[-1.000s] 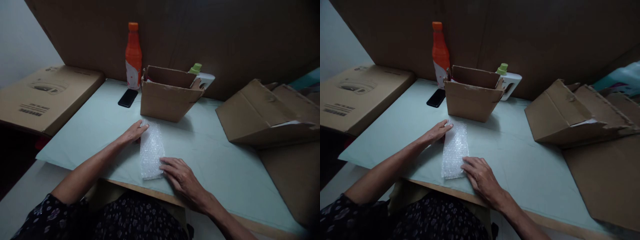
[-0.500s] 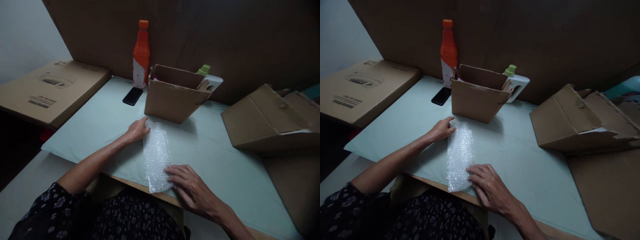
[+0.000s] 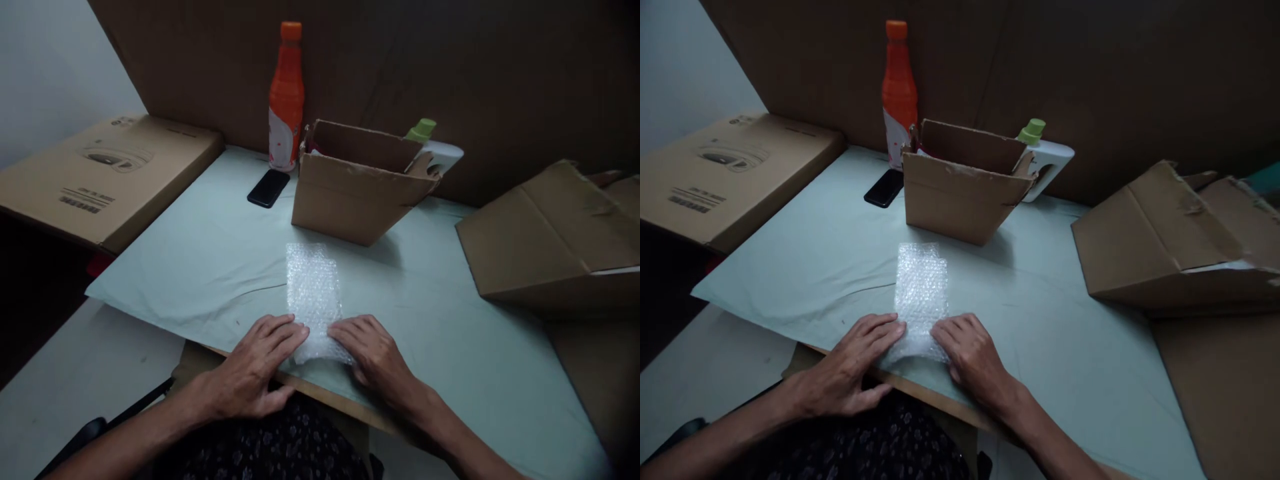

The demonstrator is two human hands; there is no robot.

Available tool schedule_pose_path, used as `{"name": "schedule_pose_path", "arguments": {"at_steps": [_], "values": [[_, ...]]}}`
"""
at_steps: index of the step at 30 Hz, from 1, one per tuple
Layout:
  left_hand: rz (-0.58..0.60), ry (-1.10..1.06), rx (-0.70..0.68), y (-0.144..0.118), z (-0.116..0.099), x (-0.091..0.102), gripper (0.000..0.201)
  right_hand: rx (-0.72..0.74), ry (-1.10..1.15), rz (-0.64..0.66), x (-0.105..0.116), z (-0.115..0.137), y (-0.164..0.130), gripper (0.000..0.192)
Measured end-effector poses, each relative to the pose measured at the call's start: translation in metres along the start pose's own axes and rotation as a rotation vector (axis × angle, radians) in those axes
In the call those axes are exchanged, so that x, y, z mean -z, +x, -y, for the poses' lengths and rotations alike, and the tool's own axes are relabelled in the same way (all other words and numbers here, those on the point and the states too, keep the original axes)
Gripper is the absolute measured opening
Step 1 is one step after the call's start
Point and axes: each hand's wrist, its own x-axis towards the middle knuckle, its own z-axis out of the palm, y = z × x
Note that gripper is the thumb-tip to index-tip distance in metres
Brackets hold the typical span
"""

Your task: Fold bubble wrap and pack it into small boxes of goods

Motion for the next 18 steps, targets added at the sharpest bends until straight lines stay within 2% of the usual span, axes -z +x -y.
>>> {"name": "schedule_pose_path", "arguments": {"at_steps": [3, 6, 8, 10, 12, 14, 16, 18], "values": [[-0.150, 0.038, 0.018, 0.010, 0.001, -0.018, 0.088, -0.058, 0.111, -0.010, -0.003, -0.007, 0.010, 0.045], [-0.289, 0.085, 0.064, 0.021, 0.004, -0.032, 0.077, -0.190, 0.204, -0.008, -0.004, -0.010, 0.017, 0.032], [-0.340, 0.091, 0.117, 0.027, 0.006, -0.034, 0.071, -0.294, 0.258, -0.024, 0.001, -0.010, 0.019, 0.026], [-0.349, 0.053, 0.211, 0.032, 0.008, -0.032, 0.066, -0.348, 0.237, -0.108, 0.009, -0.006, 0.016, 0.027], [-0.339, -0.017, 0.314, 0.036, 0.011, -0.028, 0.064, -0.308, 0.121, -0.255, 0.020, 0.001, 0.009, 0.030], [-0.315, -0.070, 0.387, 0.041, 0.015, -0.024, 0.062, -0.188, -0.001, -0.351, 0.027, 0.010, 0.003, 0.027], [-0.296, -0.079, 0.431, 0.044, 0.018, -0.022, 0.060, -0.070, -0.071, -0.301, 0.026, 0.017, 0.000, 0.025], [-0.291, -0.061, 0.449, 0.047, 0.021, -0.022, 0.059, -0.002, -0.126, -0.167, 0.016, 0.019, 0.004, 0.025]]}}
